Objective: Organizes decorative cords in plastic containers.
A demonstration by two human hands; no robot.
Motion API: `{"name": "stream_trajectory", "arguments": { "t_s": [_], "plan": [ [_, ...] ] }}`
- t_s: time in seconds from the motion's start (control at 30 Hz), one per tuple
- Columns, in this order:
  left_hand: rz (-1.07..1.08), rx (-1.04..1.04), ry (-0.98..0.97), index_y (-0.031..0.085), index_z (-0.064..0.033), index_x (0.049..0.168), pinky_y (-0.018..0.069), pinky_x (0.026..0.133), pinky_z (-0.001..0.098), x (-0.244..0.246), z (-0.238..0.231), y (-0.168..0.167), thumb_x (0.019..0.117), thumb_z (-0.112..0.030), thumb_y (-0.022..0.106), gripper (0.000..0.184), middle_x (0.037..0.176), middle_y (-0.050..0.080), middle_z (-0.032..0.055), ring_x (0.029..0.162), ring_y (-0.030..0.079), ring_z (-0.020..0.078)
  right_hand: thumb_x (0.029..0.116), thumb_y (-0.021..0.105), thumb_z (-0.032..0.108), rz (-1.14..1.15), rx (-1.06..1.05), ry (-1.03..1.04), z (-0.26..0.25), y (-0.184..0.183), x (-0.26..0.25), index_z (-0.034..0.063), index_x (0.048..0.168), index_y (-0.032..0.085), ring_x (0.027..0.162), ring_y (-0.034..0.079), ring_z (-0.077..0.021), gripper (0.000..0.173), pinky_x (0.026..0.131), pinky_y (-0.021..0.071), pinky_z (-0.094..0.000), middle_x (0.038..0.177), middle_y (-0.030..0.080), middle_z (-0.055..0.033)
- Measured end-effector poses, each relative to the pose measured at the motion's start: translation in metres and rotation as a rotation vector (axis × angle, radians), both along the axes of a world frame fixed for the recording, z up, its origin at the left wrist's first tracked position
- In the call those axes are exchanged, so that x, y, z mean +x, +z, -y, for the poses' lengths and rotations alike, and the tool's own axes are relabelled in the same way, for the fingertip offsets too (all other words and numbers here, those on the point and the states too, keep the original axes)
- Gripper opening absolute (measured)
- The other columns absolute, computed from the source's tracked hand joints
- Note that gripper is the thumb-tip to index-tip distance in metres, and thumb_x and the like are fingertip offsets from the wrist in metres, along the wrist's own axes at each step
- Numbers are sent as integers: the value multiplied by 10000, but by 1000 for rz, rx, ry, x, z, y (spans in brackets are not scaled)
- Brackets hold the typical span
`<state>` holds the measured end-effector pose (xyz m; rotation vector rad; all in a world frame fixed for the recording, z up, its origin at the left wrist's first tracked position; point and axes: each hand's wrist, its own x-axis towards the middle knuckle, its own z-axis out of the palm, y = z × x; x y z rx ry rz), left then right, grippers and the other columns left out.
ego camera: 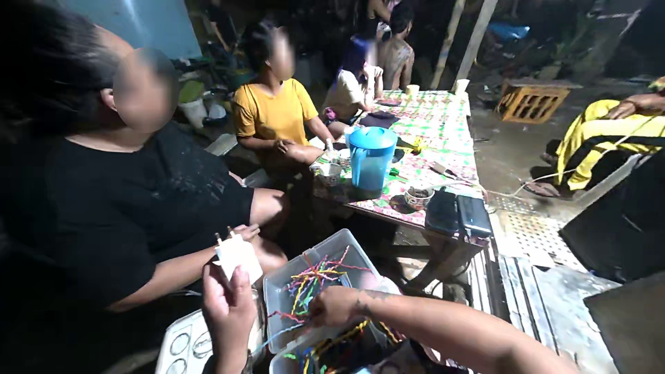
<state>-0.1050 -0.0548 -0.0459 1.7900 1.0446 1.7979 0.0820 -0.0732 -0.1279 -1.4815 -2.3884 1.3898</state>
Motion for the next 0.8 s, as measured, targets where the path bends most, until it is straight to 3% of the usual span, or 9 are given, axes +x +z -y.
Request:
{"name": "stream_trajectory", "arguments": {
  "t_s": [0.07,0.17,0.23,0.3,0.37,0.43,0.57,0.7,0.8],
  "plan": [
    [4,3,-72,300,268,1351,507,918,118,-2,11,8,1010,-243,548,663,1177,606,100,1035,588,-114,1039,598,282,-20,-24,22,4,-2,-3,-50,1157,685,1081,637,-466,362,937,445,-690,1101,678,-294],
    [62,-65,-155,297,151,1399,614,722,202,-5,21,14,973,-367,625,747,1123,637,-30,877,681,-21,1047,583,292,-22,-55,47,16,-1,-2,-42,1179,683,1092,634,-464,373,944,443,-688,1112,675,-296],
    [148,-104,-217,351,43,1381,627,649,228,-1,26,13,934,-344,702,688,1081,676,-78,820,708,35,1046,581,297,-25,-44,46,23,-6,2,-28,1182,684,1089,637,-463,367,943,446,-692,1105,679,-288],
    [188,-126,-226,390,17,1359,615,635,215,7,31,14,903,-244,726,624,1059,685,-90,796,701,26,1040,593,293,-34,-38,34,23,-9,8,-14,1206,688,1113,635,-457,362,966,442,-684,1134,681,-283],
    [174,-164,-201,388,56,1386,607,663,209,19,34,16,893,-163,705,626,1086,660,-55,804,682,11,1031,604,264,-43,-29,4,25,-12,14,-1,1219,693,1139,635,-445,337,995,443,-671,1165,684,-271],
    [115,-197,-177,379,73,1417,594,711,227,28,30,14,890,-150,707,659,1169,629,33,868,665,43,1035,594,275,-49,-1,-15,27,-16,19,20,1227,688,1133,644,-424,333,990,457,-655,1164,691,-245],
    [-57,-309,-195,340,38,1446,568,890,331,48,8,8,792,-65,594,709,1316,586,172,1124,640,169,1050,552,279,-53,93,-8,36,-21,34,37,1228,668,1082,664,-405,322,943,490,-642,1117,696,-226],
    [-306,-419,-278,389,-38,1454,533,898,394,75,-20,8,891,-143,542,593,1284,581,170,1080,622,188,1061,525,271,-75,119,-17,42,-26,53,31,1221,663,1077,667,-397,320,938,496,-627,1110,696,-223],
    [-603,-292,-446,397,-37,1474,536,969,433,106,-40,11,977,-160,617,557,1324,596,175,1130,641,220,1067,509,282,-58,138,-29,45,-26,64,28,1223,654,1083,663,-405,331,938,495,-629,1110,691,-229]
  ]
}}
